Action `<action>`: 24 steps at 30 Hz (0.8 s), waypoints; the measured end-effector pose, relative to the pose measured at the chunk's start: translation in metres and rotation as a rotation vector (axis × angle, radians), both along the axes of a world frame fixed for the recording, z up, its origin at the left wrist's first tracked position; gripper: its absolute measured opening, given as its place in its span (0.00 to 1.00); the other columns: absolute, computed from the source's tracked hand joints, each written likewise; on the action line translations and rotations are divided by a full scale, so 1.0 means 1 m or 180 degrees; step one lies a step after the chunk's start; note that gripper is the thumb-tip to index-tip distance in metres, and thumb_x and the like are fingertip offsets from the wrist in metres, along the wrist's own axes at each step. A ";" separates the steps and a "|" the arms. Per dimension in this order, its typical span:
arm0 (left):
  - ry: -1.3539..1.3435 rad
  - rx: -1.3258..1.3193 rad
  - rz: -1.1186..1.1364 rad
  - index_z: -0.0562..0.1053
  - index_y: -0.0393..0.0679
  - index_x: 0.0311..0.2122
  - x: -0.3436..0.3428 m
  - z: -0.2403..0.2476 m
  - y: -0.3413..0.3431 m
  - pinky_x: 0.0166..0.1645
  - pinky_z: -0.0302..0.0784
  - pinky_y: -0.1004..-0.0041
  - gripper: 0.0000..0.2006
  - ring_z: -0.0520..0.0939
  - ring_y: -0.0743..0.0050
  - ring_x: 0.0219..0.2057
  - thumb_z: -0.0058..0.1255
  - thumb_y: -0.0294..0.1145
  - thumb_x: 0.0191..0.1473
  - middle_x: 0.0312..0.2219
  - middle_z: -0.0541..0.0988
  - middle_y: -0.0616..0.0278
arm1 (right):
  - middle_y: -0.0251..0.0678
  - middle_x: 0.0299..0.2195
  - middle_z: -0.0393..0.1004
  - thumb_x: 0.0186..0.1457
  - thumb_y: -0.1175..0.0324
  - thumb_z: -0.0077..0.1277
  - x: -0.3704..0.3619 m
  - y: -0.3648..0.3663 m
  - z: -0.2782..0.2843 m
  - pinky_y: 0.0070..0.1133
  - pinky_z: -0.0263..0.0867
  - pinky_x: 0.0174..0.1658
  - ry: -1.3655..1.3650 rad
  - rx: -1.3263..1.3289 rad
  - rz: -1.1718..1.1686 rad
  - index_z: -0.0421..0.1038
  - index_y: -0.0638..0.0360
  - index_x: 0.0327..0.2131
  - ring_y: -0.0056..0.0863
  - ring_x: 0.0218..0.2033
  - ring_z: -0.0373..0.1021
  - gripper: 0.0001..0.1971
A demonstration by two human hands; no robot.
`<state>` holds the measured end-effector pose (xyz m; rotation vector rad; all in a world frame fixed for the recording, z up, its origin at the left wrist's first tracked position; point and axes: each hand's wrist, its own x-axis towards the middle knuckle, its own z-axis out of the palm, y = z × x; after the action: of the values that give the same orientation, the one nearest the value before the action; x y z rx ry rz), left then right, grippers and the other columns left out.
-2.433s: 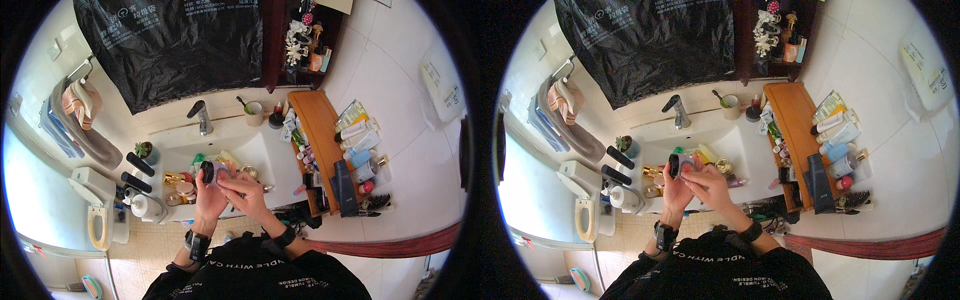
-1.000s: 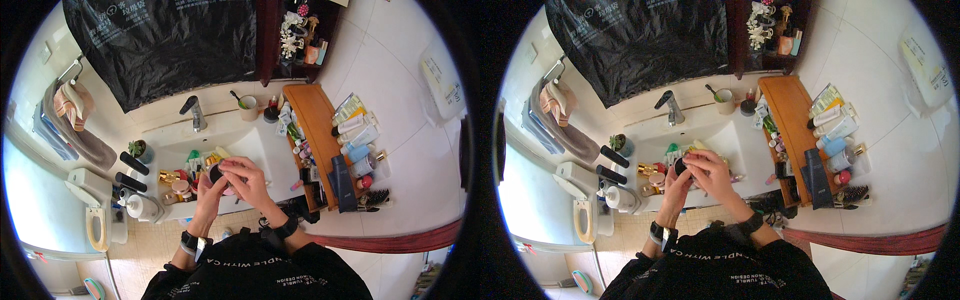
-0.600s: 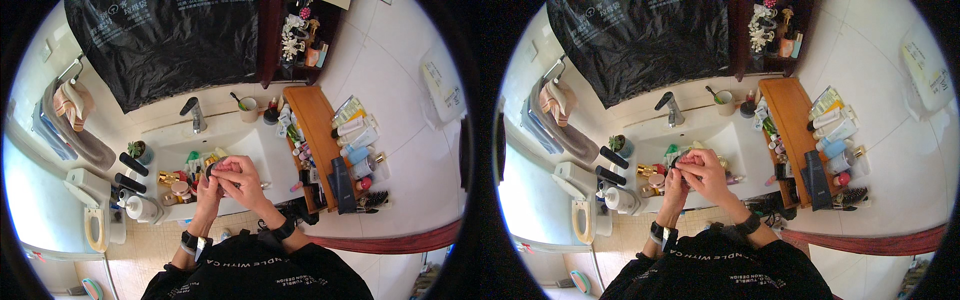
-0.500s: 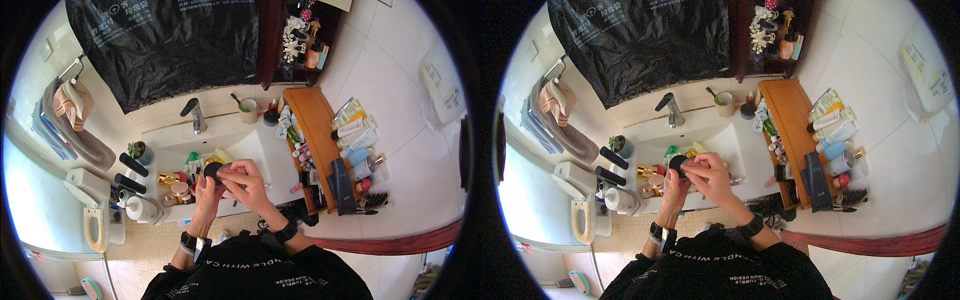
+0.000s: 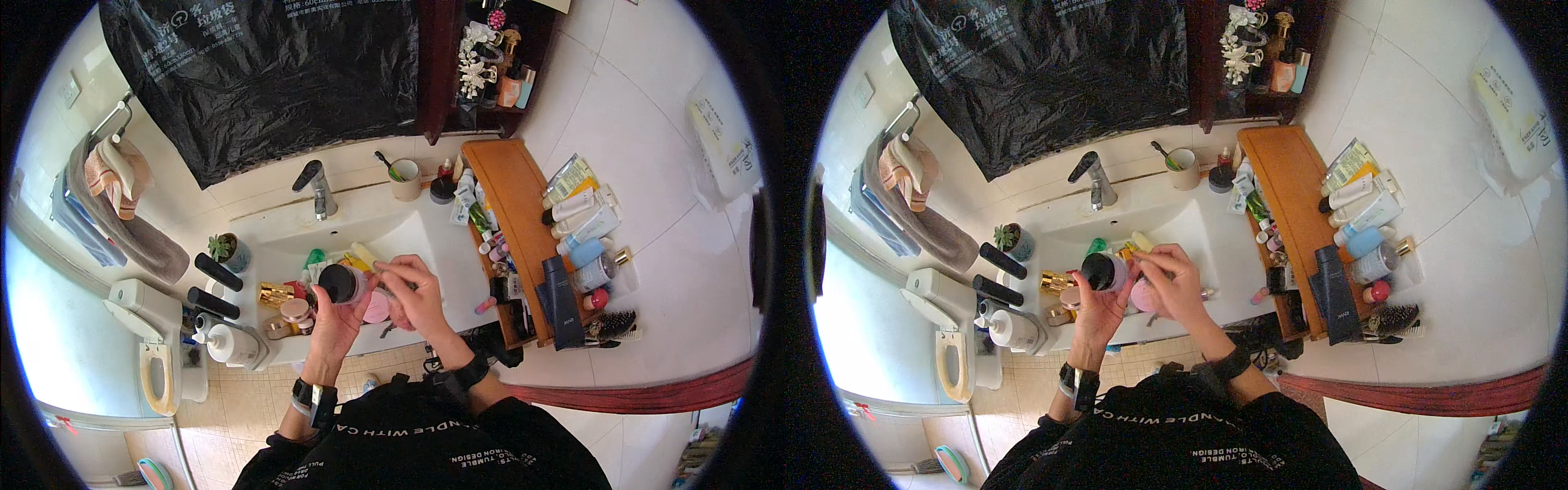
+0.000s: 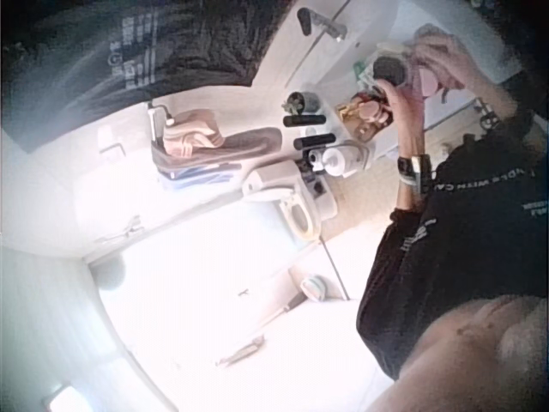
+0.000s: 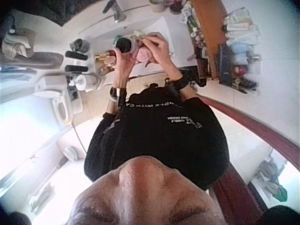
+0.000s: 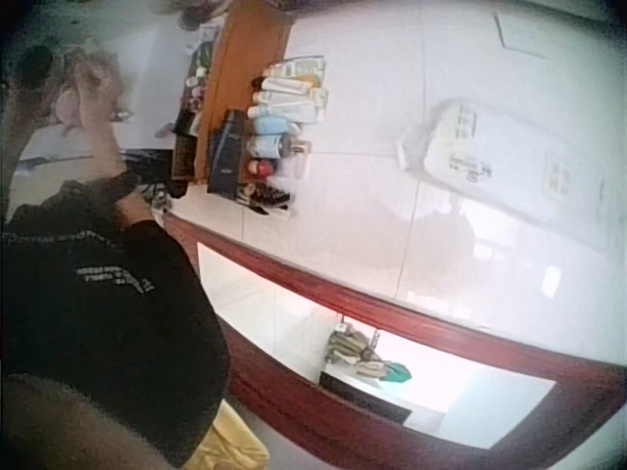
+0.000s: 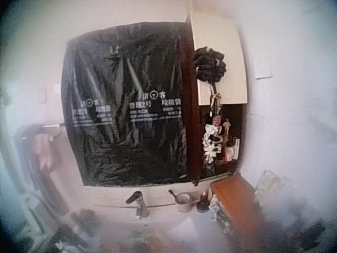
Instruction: The person wipes the exteriors of various cosmetic containers and bottles with a pink cloth at a bathroom sink. They handle items one at a time, rotating them to wipe different sides, then place them back on the counter.
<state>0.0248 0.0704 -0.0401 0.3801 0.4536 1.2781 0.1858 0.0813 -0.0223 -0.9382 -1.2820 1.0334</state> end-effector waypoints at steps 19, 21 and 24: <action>0.0316 0.0075 -0.0082 0.64 0.39 0.53 0.007 -0.010 -0.003 0.58 0.67 0.61 0.21 0.71 0.66 0.53 0.39 0.43 0.63 0.50 0.71 0.58 | 0.35 0.37 0.67 0.52 0.72 0.55 -0.015 -0.003 0.002 0.19 0.64 0.42 -0.0203 0.0017 -0.0039 0.77 0.60 0.40 0.23 0.35 0.67 0.11; 0.0176 0.0184 0.0044 0.64 0.40 0.53 0.009 -0.009 -0.006 0.58 0.66 0.59 0.19 0.71 0.66 0.52 0.44 0.40 0.61 0.49 0.72 0.59 | 0.35 0.38 0.68 0.56 0.71 0.51 -0.009 0.001 -0.001 0.18 0.64 0.40 0.0370 -0.0548 0.0050 0.76 0.65 0.40 0.22 0.35 0.68 0.10; 0.0148 0.0217 -0.0043 0.63 0.42 0.55 0.008 -0.006 -0.008 0.58 0.66 0.60 0.22 0.70 0.67 0.53 0.48 0.39 0.59 0.50 0.71 0.61 | 0.35 0.40 0.70 0.58 0.72 0.49 -0.004 0.005 0.000 0.16 0.63 0.40 0.0286 -0.0707 -0.0161 0.76 0.65 0.41 0.20 0.37 0.68 0.10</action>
<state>0.0326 0.0619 -0.0463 0.4703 0.4469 1.2759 0.1821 0.0865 -0.0226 -1.0739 -1.0790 1.1818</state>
